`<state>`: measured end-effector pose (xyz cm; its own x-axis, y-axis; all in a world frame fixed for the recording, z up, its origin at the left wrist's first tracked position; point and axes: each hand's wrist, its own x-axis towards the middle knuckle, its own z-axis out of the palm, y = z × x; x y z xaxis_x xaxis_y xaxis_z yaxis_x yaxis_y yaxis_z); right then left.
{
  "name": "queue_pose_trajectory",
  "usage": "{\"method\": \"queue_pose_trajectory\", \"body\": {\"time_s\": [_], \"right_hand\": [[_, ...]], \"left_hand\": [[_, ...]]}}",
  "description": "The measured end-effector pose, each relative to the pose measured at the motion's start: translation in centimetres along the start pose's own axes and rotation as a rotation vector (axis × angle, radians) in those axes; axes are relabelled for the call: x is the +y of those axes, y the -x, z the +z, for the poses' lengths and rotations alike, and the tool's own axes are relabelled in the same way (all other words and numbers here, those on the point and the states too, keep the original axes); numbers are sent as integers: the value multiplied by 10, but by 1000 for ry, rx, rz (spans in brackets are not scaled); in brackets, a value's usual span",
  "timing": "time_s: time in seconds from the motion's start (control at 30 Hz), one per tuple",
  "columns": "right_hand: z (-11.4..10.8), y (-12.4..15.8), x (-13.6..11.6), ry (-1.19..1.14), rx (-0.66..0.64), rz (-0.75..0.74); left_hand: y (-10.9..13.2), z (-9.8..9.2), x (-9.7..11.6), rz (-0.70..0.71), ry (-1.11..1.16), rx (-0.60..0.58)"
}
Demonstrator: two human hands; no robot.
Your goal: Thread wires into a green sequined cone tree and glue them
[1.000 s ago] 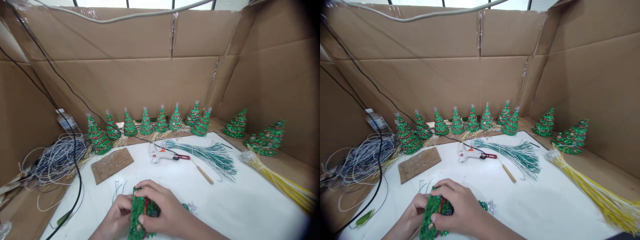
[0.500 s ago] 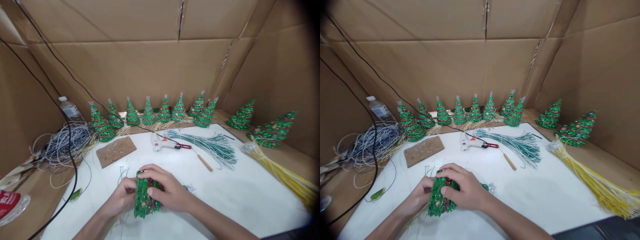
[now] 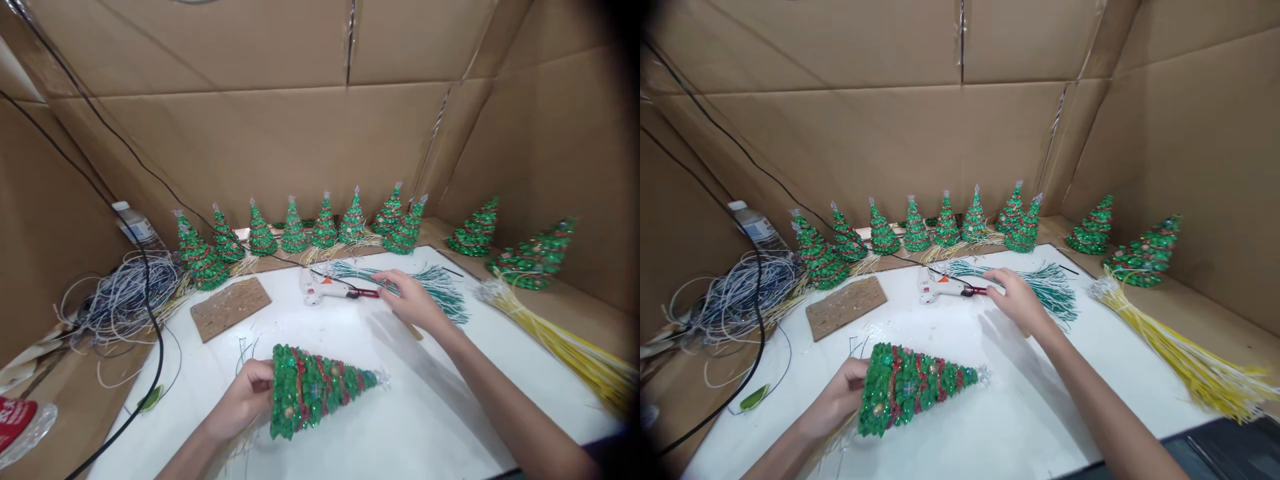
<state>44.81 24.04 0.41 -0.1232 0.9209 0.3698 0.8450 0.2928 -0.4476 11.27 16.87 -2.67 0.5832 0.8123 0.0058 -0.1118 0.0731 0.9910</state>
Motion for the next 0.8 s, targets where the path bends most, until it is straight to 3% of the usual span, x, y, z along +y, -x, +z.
{"method": "queue_pose_trajectory", "body": {"time_s": [0.1,0.3,0.53,0.67,0.8], "right_hand": [[5,-8,9,78,-93,-68],[33,-34,-12,175,-280,-284],[64,-46,-36,256,-279,-262],[62,-42,-46,225,-239,-195],[42,-35,-48,74,-198,-184]], "left_hand": [[0,0,-1,-14,21,0],[0,5,4,-46,56,29],[0,5,0,-53,71,61],[0,5,1,-51,57,48],[-1,5,2,-58,61,36]]}}
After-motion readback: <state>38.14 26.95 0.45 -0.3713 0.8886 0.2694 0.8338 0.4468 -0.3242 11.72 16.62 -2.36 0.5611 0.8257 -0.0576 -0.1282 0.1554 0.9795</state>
